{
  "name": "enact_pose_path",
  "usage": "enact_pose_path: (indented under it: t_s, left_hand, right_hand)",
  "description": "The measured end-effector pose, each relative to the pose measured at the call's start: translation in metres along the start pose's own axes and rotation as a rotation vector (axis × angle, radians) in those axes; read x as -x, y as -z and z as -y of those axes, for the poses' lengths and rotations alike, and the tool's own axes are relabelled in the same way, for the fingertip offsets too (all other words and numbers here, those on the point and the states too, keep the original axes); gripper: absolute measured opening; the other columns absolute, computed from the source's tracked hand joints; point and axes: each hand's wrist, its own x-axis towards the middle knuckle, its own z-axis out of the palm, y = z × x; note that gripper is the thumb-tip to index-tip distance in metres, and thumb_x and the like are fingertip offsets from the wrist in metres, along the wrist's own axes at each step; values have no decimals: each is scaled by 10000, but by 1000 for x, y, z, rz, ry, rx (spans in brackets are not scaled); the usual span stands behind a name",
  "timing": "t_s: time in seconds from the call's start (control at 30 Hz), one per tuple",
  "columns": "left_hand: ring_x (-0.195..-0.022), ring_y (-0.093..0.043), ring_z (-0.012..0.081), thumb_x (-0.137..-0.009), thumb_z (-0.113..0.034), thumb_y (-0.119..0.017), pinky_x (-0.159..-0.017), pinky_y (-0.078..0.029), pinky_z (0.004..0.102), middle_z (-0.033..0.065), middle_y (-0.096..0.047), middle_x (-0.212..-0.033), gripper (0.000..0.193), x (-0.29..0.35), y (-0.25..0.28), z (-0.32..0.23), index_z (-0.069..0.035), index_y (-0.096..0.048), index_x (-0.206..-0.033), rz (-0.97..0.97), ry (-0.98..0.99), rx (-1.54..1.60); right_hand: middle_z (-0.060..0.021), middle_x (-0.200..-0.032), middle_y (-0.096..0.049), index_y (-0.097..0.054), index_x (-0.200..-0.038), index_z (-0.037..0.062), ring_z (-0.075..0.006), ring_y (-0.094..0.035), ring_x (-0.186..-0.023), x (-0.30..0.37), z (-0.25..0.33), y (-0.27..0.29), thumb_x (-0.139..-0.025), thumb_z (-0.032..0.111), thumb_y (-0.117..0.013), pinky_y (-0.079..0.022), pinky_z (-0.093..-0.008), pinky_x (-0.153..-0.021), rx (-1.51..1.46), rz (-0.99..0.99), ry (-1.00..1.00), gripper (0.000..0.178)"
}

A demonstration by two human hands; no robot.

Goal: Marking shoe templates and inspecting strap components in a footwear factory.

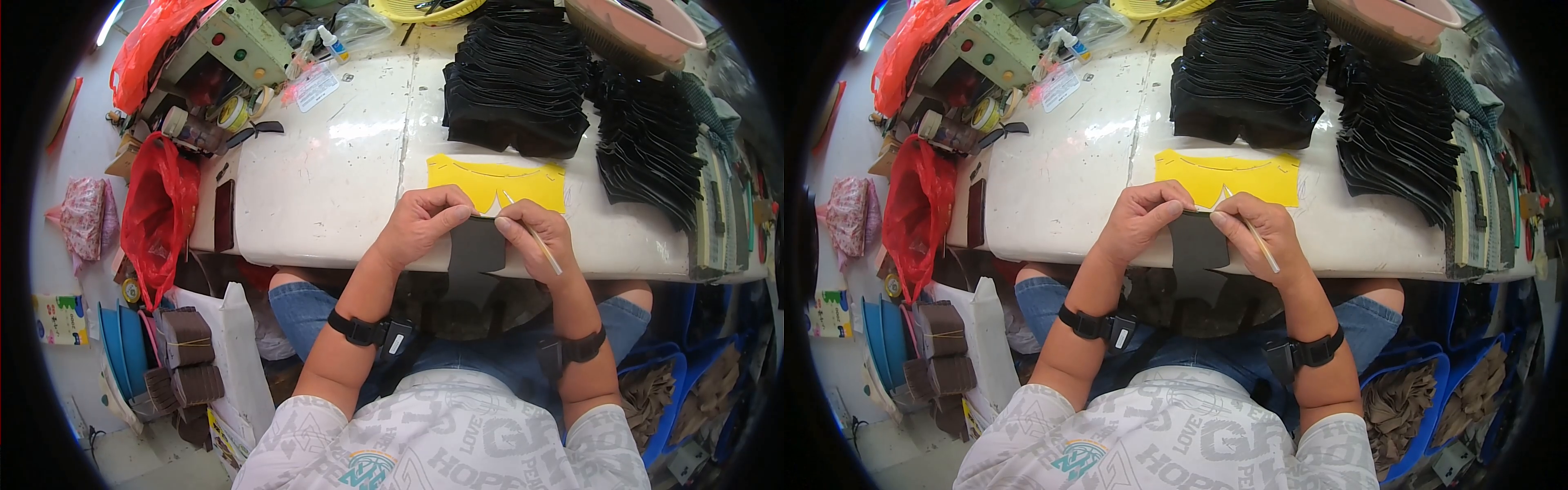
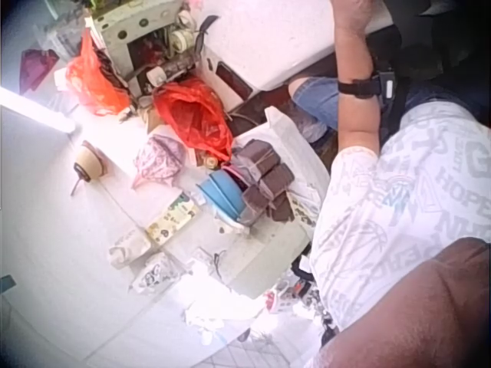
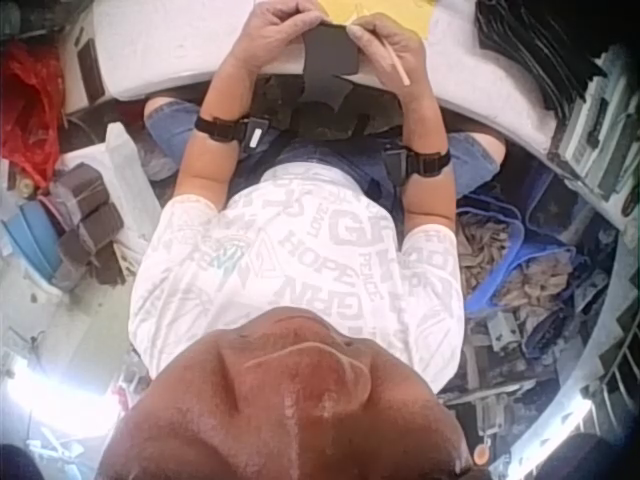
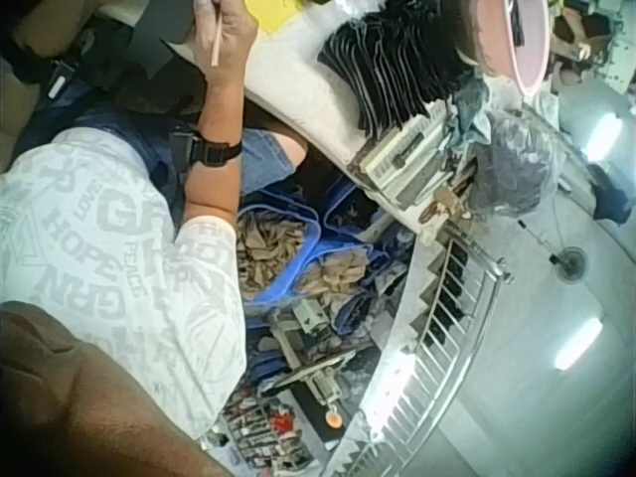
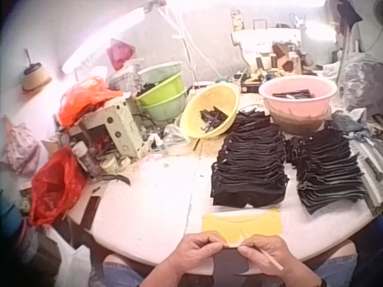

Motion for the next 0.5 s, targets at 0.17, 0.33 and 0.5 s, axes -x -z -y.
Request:
enact_pose_path:
  t_s: [0.17,0.33,0.5]
  left_hand:
    - [-899,-591,104,-972,-95,-591,-856,-461,244,40,-687,-965,178,0,-2,-4,36,-698,-1027,13,0,-39]
    - [-941,-609,100,-970,-93,-597,-873,-478,256,45,-702,-1029,223,3,-1,-1,47,-687,-1119,-10,33,-15]
    - [-978,-608,97,-964,-85,-606,-889,-481,266,57,-703,-1056,239,3,1,1,48,-678,-1149,31,88,-24]
  right_hand:
    - [-28,-733,-605,-663,-891,4,-96,-551,-647,0,0,0,-920,56,-653,-447,-239,-613,10,-5,4,61]
    - [-13,-756,-602,-648,-890,2,-88,-570,-653,-2,1,5,-952,71,-627,-467,-229,-616,-214,-90,-54,96]
    - [-11,-752,-598,-647,-897,3,-87,-568,-655,-1,2,5,-955,76,-626,-462,-228,-615,-185,-99,-47,96]
